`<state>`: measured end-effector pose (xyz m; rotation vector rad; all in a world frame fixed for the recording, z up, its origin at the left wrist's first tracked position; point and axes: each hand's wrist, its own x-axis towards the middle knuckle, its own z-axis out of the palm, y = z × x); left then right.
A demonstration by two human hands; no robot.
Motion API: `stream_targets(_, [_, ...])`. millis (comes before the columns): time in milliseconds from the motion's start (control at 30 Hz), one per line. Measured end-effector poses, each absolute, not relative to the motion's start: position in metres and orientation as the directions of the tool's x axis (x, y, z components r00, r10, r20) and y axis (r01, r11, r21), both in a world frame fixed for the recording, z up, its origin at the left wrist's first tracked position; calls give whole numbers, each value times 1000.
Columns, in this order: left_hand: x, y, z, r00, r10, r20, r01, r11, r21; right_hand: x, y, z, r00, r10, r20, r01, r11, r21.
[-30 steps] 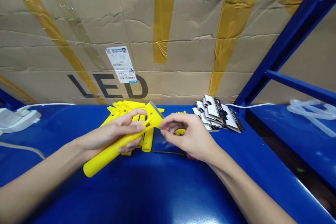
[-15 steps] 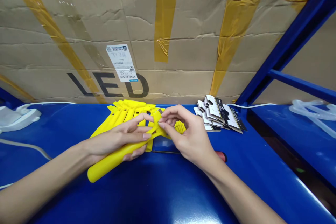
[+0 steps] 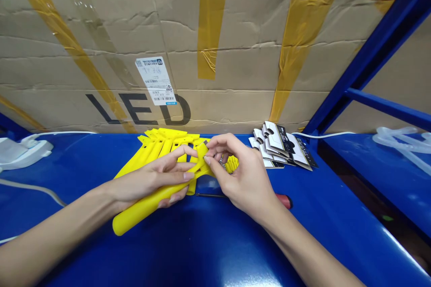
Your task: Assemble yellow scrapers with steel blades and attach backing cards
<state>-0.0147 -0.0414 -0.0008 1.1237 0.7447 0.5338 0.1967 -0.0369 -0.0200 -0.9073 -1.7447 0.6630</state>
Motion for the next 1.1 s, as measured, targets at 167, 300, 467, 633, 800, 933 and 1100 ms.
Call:
stream_targets(167, [-15, -43, 0, 661, 701, -267, -5, 361, 933, 203, -29, -23, -200, 879, 434, 154, 465, -872])
stream_targets(300, [-15, -43, 3, 687, 678, -262, -8, 368, 930, 207, -23, -25, -199, 927, 318, 71, 338, -939])
stream_targets(467, [-17, -43, 4, 671, 684, -284, -13, 394, 919, 206, -23, -28, -199, 959, 204, 137, 234, -963])
stream_targets(633, [-19, -40, -2, 671, 681, -293, -71, 452, 889, 203, -25, -27, -201, 960, 197, 255, 245, -935])
stream_targets(800, [-18, -41, 2, 653, 703, -281, -112, 457, 883, 208, -26, -13, -205, 962, 182, 153, 215, -965])
stream_targets(933, [-16, -44, 4, 675, 686, -271, -97, 446, 890, 212, -26, -8, -249, 943, 220, 211, 274, -938])
stream_targets(1100, [-14, -48, 6, 726, 626, -285, -59, 470, 881, 210, -27, -9, -307, 935, 178, 207, 248, -946])
